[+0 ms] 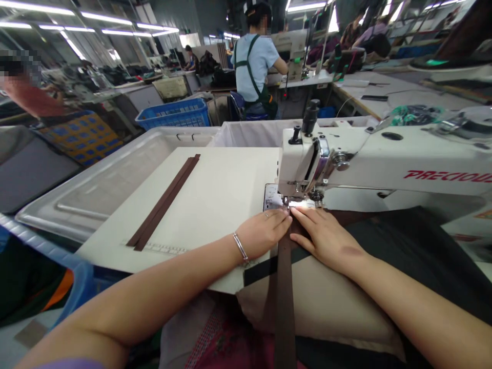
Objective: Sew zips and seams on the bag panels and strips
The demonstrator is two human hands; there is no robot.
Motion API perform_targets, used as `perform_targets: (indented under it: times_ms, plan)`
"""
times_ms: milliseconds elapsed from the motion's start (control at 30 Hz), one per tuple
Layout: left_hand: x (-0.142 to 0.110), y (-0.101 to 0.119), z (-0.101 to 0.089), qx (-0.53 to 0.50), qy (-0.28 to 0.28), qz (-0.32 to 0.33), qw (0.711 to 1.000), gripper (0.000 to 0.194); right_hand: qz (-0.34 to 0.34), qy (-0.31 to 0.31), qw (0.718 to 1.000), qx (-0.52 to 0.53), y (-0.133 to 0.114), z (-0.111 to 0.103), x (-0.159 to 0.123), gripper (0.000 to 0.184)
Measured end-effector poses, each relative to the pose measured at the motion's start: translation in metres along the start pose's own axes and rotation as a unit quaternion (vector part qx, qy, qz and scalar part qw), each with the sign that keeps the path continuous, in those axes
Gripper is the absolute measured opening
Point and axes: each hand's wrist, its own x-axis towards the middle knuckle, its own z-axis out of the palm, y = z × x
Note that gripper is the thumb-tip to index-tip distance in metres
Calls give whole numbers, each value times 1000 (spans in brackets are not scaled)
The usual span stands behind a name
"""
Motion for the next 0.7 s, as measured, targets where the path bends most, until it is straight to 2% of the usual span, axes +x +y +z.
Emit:
perform_targets:
  times_ms: [167,400,700]
  plan:
    - [0,20,0,-47,-47,-9,998,35,36,-26,999,-14,-7,9,-16,52]
    - [-2,19,-5,-28,-72,-55,995,38,51,-46,997,-20,-11,4,-14,54]
    - [-4,21,-3,1,-80,-74,994,40,51,-49,997,-20,-9,4,-13,54]
